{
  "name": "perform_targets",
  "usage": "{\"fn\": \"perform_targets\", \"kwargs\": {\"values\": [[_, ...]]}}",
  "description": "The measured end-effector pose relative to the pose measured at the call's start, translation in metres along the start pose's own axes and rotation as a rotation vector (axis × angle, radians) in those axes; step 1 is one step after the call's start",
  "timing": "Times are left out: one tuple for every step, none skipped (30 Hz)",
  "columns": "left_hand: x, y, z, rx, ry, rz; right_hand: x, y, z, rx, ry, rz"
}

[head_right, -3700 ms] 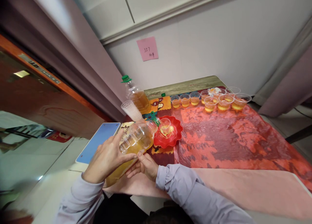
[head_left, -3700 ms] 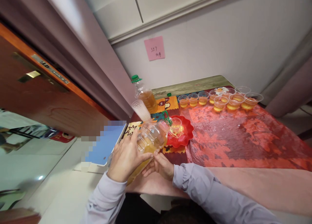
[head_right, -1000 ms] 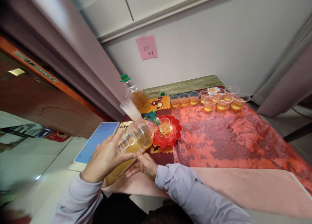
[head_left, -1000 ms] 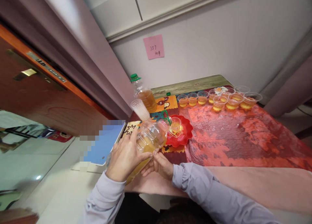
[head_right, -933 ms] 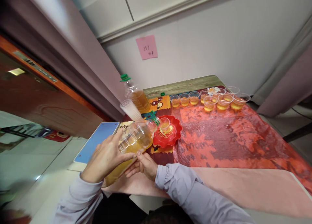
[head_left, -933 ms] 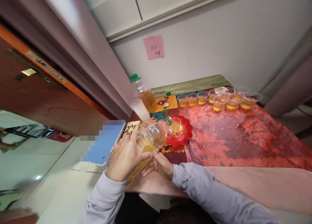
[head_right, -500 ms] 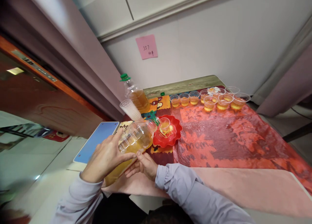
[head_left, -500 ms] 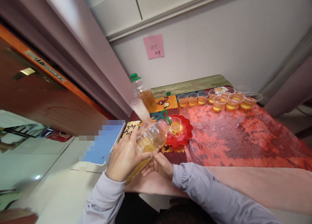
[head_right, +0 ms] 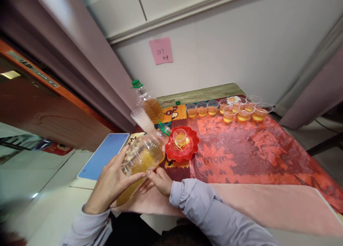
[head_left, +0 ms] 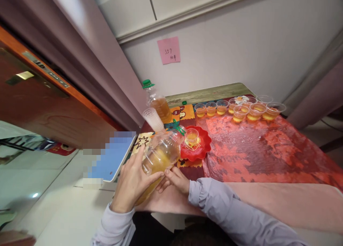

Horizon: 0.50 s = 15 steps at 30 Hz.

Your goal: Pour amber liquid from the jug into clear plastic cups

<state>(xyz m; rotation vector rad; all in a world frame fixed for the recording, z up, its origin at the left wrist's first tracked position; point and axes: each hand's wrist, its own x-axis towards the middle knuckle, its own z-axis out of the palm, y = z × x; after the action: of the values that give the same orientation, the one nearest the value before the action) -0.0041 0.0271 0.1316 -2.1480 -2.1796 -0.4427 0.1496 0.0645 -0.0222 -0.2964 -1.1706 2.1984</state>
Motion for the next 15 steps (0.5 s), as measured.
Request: {"fn": "perform_targets", "kwargs": {"values": [[-0.005, -0.003, 0.004, -0.023, 0.041, 0.013, 0.0, -0.001, -0.001, -0.031, 0.001, -0.008], [-0.01, -0.006, 0.007, -0.04, 0.08, 0.018, -0.001, -0.002, -0.002, -0.063, 0.002, -0.02], [-0.016, -0.007, 0.01, -0.054, 0.117, 0.017, -0.001, -0.004, -0.002, -0.098, 0.004, -0.036], [-0.021, -0.007, 0.013, -0.067, 0.158, 0.009, -0.002, -0.005, -0.003, -0.133, 0.007, -0.057], [-0.027, -0.008, 0.016, -0.082, 0.202, -0.007, -0.002, -0.006, -0.005, -0.17, 0.011, -0.084], [-0.033, -0.008, 0.019, -0.098, 0.248, -0.031, -0.003, -0.007, -0.006, -0.208, 0.016, -0.113], [-0.04, -0.009, 0.023, -0.12, 0.293, -0.059, -0.004, -0.008, -0.007, -0.251, 0.019, -0.141], [-0.046, -0.011, 0.026, -0.145, 0.33, -0.092, -0.005, -0.009, -0.008, -0.297, 0.019, -0.165], [-0.053, -0.013, 0.03, -0.176, 0.359, -0.124, -0.006, -0.009, -0.009, -0.345, 0.016, -0.184], [-0.059, -0.015, 0.033, -0.212, 0.374, -0.159, -0.007, -0.009, -0.009, -0.393, 0.006, -0.195], [-0.064, -0.018, 0.037, -0.249, 0.383, -0.19, -0.007, -0.008, -0.009, -0.433, -0.011, -0.194], [-0.069, -0.02, 0.039, -0.284, 0.388, -0.214, -0.008, -0.008, -0.009, -0.458, -0.031, -0.188], [-0.073, -0.022, 0.041, -0.314, 0.393, -0.235, -0.008, -0.008, -0.008, -0.47, -0.048, -0.181], [-0.076, -0.024, 0.043, -0.337, 0.401, -0.25, -0.009, -0.009, -0.007, -0.476, -0.055, -0.176], [-0.079, -0.025, 0.044, -0.351, 0.408, -0.262, -0.011, -0.01, -0.005, -0.486, -0.046, -0.178]]}}
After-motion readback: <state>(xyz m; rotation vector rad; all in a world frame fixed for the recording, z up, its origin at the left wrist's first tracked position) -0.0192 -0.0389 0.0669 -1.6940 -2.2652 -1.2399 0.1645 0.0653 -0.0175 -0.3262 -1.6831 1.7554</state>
